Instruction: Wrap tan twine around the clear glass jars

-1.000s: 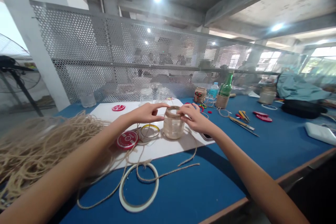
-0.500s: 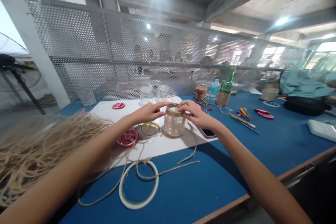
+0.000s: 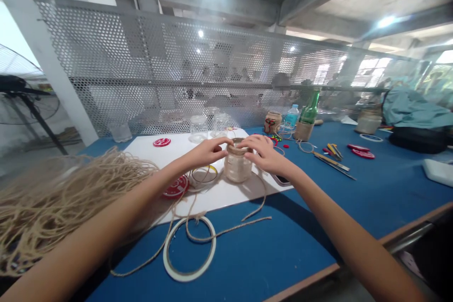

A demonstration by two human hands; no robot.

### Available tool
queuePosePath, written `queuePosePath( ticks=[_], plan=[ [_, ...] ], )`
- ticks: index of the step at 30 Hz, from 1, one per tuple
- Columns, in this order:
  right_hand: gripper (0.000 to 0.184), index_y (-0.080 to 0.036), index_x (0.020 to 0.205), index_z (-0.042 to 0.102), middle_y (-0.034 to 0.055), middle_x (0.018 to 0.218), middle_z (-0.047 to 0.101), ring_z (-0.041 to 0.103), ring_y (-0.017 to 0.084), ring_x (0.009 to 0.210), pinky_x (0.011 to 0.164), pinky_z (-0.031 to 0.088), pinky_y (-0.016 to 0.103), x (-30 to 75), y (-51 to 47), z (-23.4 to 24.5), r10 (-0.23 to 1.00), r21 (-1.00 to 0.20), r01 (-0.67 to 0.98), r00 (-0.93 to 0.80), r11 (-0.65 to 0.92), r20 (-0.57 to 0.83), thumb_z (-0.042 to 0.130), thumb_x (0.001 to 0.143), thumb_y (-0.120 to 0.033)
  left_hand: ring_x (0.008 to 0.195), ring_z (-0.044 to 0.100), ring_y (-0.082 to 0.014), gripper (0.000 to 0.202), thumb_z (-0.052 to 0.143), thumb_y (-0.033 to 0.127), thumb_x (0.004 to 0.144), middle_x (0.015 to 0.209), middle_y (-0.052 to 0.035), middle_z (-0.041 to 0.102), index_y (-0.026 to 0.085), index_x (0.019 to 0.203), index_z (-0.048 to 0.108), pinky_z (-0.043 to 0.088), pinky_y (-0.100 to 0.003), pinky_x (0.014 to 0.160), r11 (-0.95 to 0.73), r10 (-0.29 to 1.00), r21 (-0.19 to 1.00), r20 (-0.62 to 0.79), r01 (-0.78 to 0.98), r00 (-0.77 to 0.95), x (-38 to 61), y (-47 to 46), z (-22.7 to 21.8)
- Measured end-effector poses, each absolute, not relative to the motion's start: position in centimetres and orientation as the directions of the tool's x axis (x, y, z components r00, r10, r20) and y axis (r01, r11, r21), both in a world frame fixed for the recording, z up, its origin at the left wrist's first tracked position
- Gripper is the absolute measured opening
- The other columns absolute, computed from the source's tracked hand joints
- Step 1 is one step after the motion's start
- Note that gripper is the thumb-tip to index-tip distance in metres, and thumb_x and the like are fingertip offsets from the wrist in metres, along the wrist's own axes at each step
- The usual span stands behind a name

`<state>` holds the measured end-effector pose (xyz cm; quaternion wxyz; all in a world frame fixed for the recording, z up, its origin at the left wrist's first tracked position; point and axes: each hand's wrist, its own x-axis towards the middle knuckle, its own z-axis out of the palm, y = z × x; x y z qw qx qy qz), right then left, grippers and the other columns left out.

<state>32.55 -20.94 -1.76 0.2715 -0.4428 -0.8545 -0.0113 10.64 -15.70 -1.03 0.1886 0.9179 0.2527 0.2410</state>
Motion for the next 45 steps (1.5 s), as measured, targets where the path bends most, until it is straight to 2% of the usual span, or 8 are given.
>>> queuePosePath(
  ticks=[4,7,11,17,23,32,40,45],
  plan=[
    [0.018,-0.023,0.099,0.054,0.0045,0.100,0.060,0.044,0.022,0.110,0.102,0.007,0.057,30.5,-22.2,-1.8,0.747,-0.184,0.800,-0.412,0.571,0.522,0.046,0.084,-0.028,0.048,0.034,-0.0073,0.030,0.045,0.024,0.084,0.054,0.0068,0.040,0.017,0.112,0.052,0.027,-0.019,0.049,-0.813,0.546,0.446,0.360,0.374,0.757,10.7,-16.0,-0.9],
    [0.014,-0.022,0.094,0.054,0.0032,0.093,0.061,0.047,0.021,0.106,0.102,0.009,0.056,30.1,-22.6,-1.7,0.769,-0.200,0.814,-0.391,0.545,0.506,0.045,0.084,-0.022,0.050,0.036,-0.0077,0.033,0.046,0.025,0.085,0.055,0.0062,0.042,0.018,0.116,0.052,0.028,-0.019,0.050,-0.827,0.535,0.411,0.363,0.384,0.763,10.6,-16.2,-0.7],
    [0.016,-0.021,0.096,0.052,0.0031,0.092,0.059,0.045,0.021,0.108,0.102,0.009,0.056,31.1,-22.2,-1.5,0.781,-0.232,0.791,-0.425,0.566,0.458,0.046,0.082,-0.019,0.048,0.031,-0.0079,0.044,0.048,0.032,0.086,0.051,0.0079,0.034,0.018,0.127,0.043,0.026,-0.020,0.049,-0.834,0.514,0.405,0.326,0.374,0.794,10.2,-16.2,-0.4],
    [0.014,-0.022,0.097,0.050,0.0046,0.104,0.056,0.043,0.021,0.108,0.097,0.029,0.045,33.4,-20.8,-1.3,0.698,-0.235,0.671,-0.588,0.703,0.408,0.045,0.084,-0.024,0.047,0.028,-0.0079,0.050,0.052,0.045,0.082,0.051,0.0078,0.029,0.018,0.124,0.049,0.023,-0.020,0.048,-0.836,0.510,0.382,0.279,0.393,0.814,9.0,-15.4,0.2],
    [0.016,-0.023,0.101,0.049,0.0037,0.111,0.053,0.040,0.021,0.113,0.098,0.028,0.048,33.9,-20.6,-1.1,0.697,-0.225,0.668,-0.620,0.710,0.359,0.043,0.087,-0.026,0.048,0.033,-0.0082,0.056,0.055,0.048,0.078,0.052,0.0065,0.036,0.019,0.125,0.049,0.025,-0.020,0.050,-0.850,0.507,0.316,0.280,0.420,0.815,8.1,-15.0,0.9],
    [0.016,-0.023,0.101,0.049,0.0041,0.108,0.054,0.044,0.021,0.108,0.096,0.032,0.044,33.7,-20.9,-0.7,0.691,-0.255,0.644,-0.638,0.721,0.339,0.044,0.086,-0.024,0.047,0.028,-0.0080,0.060,0.053,0.043,0.082,0.050,0.0073,0.034,0.020,0.135,0.040,0.023,-0.020,0.049,-0.857,0.504,0.293,0.300,0.424,0.810,8.1,-14.7,0.5],
    [0.018,-0.025,0.100,0.052,0.0037,0.117,0.049,0.039,0.021,0.116,0.101,0.023,0.051,33.8,-21.1,-0.7,0.723,-0.241,0.689,-0.596,0.684,0.350,0.044,0.085,-0.020,0.047,0.025,-0.0076,0.043,0.052,0.040,0.083,0.050,0.0075,0.029,0.019,0.120,0.054,0.021,-0.020,0.049,-0.825,0.543,0.357,0.289,0.438,0.788,8.8,-15.0,0.1],
    [0.013,-0.024,0.093,0.055,0.0029,0.109,0.056,0.038,0.024,0.118,0.101,0.008,0.060,32.5,-21.9,-0.4,0.777,-0.244,0.767,-0.466,0.593,0.423,0.050,0.081,-0.024,0.046,0.025,-0.0075,0.034,0.051,0.036,0.084,0.051,0.0083,0.027,0.017,0.111,0.050,0.020,-0.020,0.047,-0.800,0.540,0.472,0.295,0.370,0.789,9.9,-15.8,-0.6]
  ],
)
